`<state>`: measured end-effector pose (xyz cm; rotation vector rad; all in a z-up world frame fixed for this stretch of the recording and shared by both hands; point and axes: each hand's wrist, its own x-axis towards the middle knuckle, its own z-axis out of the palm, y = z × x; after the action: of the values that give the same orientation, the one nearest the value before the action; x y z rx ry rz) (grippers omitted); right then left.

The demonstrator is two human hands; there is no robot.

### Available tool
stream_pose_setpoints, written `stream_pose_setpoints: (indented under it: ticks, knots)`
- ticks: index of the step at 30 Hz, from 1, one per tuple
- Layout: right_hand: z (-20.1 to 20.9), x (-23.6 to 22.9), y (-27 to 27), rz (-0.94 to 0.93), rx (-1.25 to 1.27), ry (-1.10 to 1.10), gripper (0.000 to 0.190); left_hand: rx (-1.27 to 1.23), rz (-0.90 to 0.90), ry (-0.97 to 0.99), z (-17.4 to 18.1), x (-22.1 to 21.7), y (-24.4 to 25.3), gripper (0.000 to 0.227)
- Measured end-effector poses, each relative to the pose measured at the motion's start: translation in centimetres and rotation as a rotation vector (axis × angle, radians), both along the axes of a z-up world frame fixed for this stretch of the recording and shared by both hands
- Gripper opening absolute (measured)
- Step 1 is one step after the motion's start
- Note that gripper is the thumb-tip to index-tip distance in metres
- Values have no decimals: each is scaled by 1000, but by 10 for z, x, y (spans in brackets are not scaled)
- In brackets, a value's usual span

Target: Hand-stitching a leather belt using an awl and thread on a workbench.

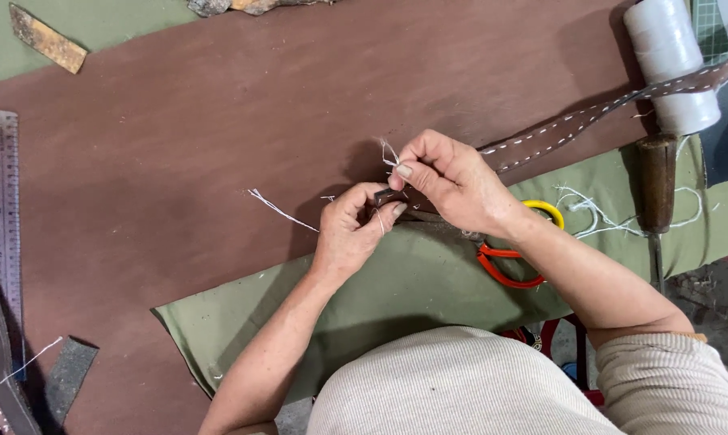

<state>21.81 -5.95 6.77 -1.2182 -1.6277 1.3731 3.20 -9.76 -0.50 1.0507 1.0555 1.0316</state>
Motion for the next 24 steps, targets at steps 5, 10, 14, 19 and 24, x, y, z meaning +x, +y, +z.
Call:
stream_pose_setpoints:
  ticks: [5, 10, 14, 19, 24]
  knots:
    - [-4, 1, -1, -1, 77, 8, 11, -6, 11, -5, -1, 4, 0, 7]
    - [-11, 5, -10, -28, 168, -64, 11, -10, 15, -15, 6, 6, 1, 5]
    - [-21, 7, -14, -52, 201, 21, 8, -51, 12, -61, -4, 5, 0, 6]
    - [-14, 10, -16, -73, 211, 80, 9, -69, -3, -59, 5, 4, 4, 9]
    - [-21, 15, -21, -84, 224, 84, 12, -64, -15, -60, 11, 7, 7, 13]
